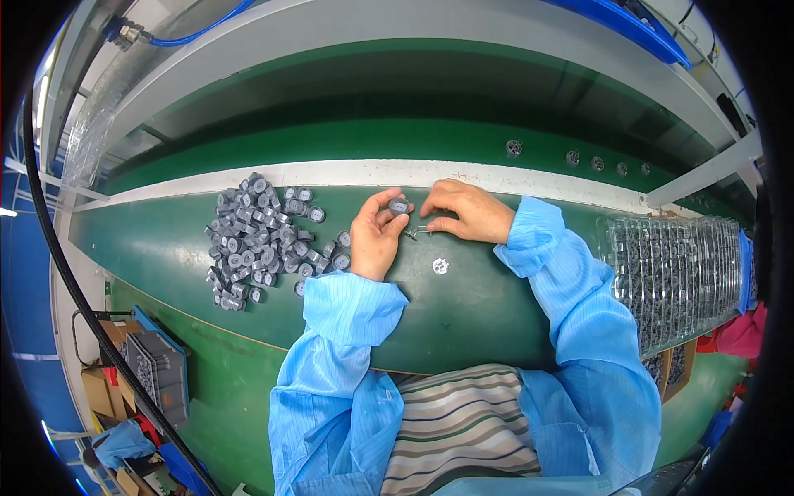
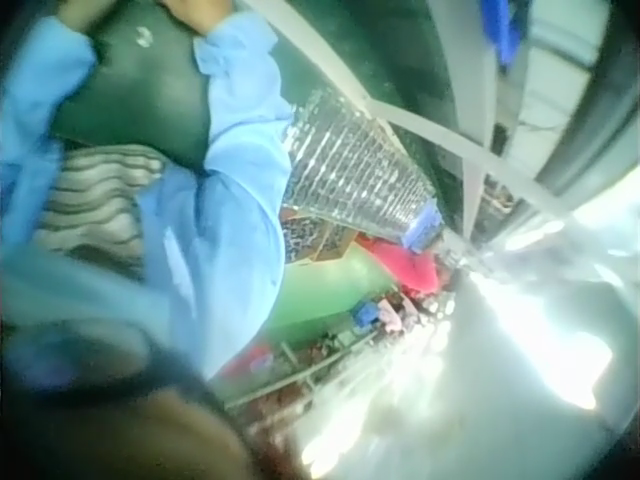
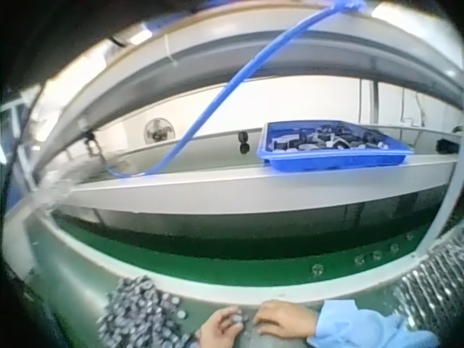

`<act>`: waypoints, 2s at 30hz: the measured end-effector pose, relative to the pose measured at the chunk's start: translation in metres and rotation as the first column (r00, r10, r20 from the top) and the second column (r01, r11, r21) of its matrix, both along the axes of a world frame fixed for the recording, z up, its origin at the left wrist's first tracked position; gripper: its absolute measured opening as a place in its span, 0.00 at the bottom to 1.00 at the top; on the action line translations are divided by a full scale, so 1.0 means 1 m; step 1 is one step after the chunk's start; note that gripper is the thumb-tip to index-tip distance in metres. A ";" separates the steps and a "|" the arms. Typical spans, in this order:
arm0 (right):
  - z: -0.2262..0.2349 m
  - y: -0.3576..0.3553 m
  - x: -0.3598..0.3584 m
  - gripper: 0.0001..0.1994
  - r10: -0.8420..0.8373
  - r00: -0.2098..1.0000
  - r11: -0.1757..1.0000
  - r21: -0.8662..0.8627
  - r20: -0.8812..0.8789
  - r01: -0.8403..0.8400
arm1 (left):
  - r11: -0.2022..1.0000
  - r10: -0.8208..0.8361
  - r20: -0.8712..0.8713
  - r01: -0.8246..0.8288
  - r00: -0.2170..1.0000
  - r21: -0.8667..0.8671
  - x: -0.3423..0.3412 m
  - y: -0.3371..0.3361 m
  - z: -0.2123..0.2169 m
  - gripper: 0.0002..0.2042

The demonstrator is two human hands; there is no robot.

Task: The person assembles small metal plates, plastic gears, and small fasteners by hand, placing them into an assembly tray on a production line.

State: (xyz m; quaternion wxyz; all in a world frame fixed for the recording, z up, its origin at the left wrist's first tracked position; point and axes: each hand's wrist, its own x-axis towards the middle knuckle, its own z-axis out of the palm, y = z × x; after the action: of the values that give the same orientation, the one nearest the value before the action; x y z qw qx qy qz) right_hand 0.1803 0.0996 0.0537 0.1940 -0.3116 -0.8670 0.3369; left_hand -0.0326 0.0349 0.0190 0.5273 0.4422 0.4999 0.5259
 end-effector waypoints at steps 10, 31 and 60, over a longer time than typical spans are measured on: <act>0.003 0.003 0.000 0.11 0.136 0.990 0.986 -0.102 0.019 -0.134 | 0.987 0.086 -0.187 -0.058 0.979 0.149 0.003 0.000 -0.001 0.26; -0.007 -0.013 -0.018 0.06 -0.123 0.895 0.976 0.110 -0.429 0.187 | 0.967 0.118 -0.206 -0.065 0.971 0.246 0.019 -0.007 0.001 0.24; -0.021 -0.026 -0.028 0.08 0.087 0.983 0.947 0.320 -0.160 -0.032 | 0.923 0.267 -0.850 0.134 0.455 0.362 -0.007 -0.007 0.014 0.21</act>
State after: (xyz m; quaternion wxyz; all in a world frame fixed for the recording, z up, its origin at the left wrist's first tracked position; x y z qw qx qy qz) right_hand 0.1523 0.0739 0.0327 0.3052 -0.2197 -0.8988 0.2252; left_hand -0.0399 0.0281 0.0332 0.0715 0.7227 0.6062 0.3241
